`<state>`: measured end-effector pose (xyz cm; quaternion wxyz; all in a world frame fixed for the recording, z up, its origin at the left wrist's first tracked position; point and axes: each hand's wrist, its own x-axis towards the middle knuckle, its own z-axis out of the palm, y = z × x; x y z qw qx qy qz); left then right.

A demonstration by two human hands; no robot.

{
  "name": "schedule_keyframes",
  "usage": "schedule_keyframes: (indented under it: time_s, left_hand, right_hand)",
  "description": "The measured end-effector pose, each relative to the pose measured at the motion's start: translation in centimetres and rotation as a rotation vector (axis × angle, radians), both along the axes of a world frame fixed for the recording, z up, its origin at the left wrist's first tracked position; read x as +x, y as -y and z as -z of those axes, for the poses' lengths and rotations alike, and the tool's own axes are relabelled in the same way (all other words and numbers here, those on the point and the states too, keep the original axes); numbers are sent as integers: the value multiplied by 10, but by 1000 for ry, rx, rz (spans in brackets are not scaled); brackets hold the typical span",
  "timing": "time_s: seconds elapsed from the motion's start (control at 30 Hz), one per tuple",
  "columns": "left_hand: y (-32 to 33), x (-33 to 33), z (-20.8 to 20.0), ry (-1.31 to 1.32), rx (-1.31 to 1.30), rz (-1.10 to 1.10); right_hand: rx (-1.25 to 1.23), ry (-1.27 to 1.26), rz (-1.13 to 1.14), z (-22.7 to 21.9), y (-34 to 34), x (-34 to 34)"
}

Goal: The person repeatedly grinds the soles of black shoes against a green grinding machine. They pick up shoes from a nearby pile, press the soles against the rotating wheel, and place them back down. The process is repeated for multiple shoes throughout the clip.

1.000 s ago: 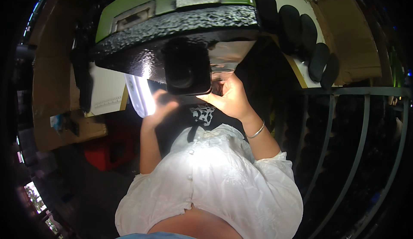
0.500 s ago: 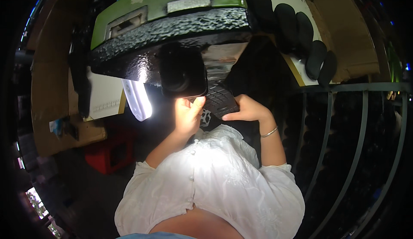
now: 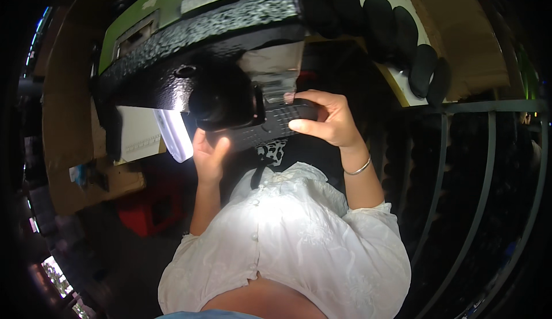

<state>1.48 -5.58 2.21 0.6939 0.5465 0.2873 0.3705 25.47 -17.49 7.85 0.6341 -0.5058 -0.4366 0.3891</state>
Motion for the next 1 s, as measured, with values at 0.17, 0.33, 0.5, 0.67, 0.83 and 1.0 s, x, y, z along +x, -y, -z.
schedule_keyframes:
  time_s: [0.17,0.33,0.5,0.67,0.83,1.0]
  left_hand:
    - [-19,-26,9,-58,-30,128]
    - [-12,-14,35,-374,77,368]
    - [24,37,6,-821,253,799]
    - [-12,18,7,-457,656,49]
    - [-134,-97,39,-850,902,-697]
    - [-225,-185,33,-1489,846,-988]
  right_hand:
    - [87,343,91,-24,-20,-31]
    - [44,301,87,-22,-29,-40]
    - [-102,315,36,-26,-24,-35]
    - [-24,523,699,-21,15,31]
    - [247,532,1324,-31,81,113]
    - [-408,925,1112,40,117,184]
